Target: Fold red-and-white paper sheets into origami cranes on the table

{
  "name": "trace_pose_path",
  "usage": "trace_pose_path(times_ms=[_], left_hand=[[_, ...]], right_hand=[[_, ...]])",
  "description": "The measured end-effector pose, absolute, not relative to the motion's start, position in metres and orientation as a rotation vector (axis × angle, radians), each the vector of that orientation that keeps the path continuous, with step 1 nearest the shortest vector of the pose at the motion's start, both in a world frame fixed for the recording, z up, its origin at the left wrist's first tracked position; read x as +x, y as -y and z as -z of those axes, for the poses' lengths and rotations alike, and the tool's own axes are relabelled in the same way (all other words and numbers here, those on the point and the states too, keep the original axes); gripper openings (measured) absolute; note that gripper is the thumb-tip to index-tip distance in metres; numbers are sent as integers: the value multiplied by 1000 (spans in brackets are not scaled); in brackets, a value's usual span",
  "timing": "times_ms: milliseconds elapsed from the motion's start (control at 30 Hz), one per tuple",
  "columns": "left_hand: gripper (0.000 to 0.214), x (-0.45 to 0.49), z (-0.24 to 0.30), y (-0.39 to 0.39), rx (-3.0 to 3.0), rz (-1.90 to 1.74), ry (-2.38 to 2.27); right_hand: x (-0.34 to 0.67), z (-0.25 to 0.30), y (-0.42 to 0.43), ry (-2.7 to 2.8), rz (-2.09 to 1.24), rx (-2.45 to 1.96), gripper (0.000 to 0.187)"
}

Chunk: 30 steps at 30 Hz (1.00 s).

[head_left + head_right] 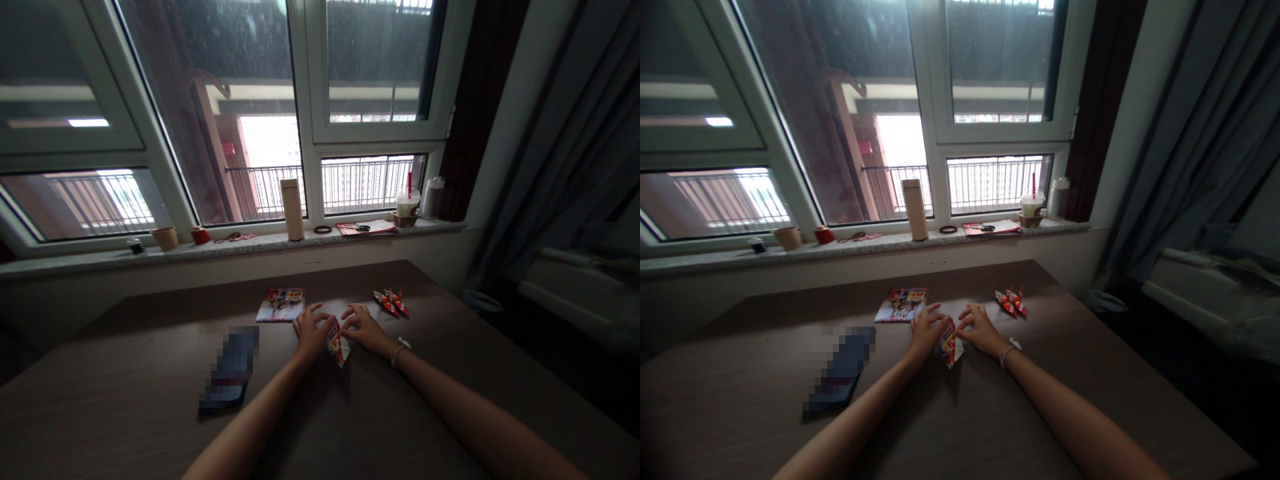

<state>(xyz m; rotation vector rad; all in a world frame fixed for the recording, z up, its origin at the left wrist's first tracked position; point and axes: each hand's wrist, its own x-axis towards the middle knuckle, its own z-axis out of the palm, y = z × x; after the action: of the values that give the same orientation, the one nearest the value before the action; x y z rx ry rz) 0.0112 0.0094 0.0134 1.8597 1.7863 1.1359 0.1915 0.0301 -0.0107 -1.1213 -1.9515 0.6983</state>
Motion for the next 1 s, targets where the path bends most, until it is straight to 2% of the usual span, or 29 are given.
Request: trace_pose_path(times_ms=[133,467,733,1000], left_hand=[[4,12,-14,-8,1879,-1114,-1743],[9,10,-14,-12,1865,-1116,-1693],[7,10,-11,-13,1851,-1171,-1672],[9,12,-12,-13,1852,-1134,-1649]], right_hand=[[191,11,-30,1965,-685,-1117,9],[191,12,-31,1947,-673,-1113,5],[189,7,-34,1854,-694,-1117,17],[184,13,-35,1848,-668,-1142,7]])
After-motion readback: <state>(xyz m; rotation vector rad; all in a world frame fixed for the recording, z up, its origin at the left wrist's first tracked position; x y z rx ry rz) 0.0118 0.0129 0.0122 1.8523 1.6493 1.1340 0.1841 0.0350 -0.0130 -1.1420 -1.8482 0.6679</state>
